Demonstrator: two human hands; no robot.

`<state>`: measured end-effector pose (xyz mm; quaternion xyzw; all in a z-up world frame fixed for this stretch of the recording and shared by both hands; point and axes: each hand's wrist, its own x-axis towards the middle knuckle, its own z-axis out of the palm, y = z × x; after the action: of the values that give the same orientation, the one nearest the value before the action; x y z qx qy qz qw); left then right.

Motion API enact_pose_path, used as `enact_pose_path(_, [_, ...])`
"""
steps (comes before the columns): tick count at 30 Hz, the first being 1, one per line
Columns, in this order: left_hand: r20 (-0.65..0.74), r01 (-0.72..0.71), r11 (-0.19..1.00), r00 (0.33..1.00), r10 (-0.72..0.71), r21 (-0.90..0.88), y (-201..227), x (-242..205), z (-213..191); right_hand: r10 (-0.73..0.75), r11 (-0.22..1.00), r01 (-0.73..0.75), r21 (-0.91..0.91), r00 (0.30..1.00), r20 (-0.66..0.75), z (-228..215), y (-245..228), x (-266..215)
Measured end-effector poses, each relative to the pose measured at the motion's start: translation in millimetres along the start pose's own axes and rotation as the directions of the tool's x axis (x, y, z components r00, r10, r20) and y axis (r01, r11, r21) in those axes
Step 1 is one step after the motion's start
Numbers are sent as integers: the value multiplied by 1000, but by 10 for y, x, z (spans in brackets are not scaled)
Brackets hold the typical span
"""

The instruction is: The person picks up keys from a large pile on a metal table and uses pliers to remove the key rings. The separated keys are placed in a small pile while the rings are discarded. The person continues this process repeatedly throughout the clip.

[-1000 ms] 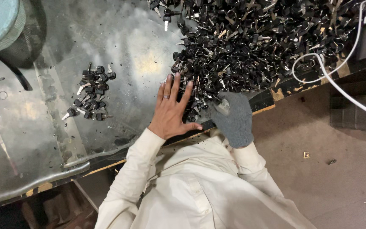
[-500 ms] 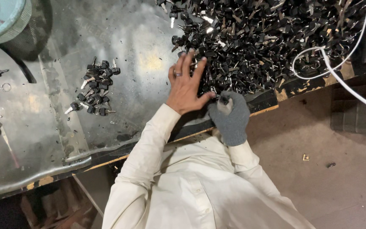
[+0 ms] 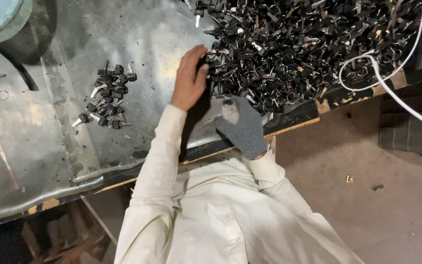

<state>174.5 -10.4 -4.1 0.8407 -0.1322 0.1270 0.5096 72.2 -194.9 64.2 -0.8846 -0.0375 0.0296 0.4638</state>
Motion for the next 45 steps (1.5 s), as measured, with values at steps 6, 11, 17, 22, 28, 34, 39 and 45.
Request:
enact_pose_path(6, [44,73,990,996,-78,117,358,-444,-406,-241,969,219,113,938,249,-73,-81,-149])
enact_pose_path(11, [60,-3,899,998,-26,439,350,-272,-54,243,907,-340,249,904,351,-62,-30,183])
enact_pose_path(17, [105,80,939,987,-121,334,409,-553,-253,-32,995,36,97,998,-45,108,87,44])
enact_pose_path(22, [60,159,986,985,-162,49,810,-1315,-474,-269,936,229,268,956,121,73,66,-331])
enact_pose_path(28, [94,214,924,976,-194,-316,1389,-1745,-418,-212,910,37,412,897,388,-187,-93,-441])
enact_pose_path(34, [84,-95,947,994,72,308,881,-1145,-274,-376,878,369,-306,926,38,-118,-82,-47])
enact_pose_path(39, [-55,20,962,998,-5,274,624,-1100,-195,-469,852,446,-273,883,-20,-21,-93,-147])
enact_pose_path(45, [-247,143,955,966,-77,259,688,-1299,-117,-410,896,399,-196,912,-16,67,-109,-321])
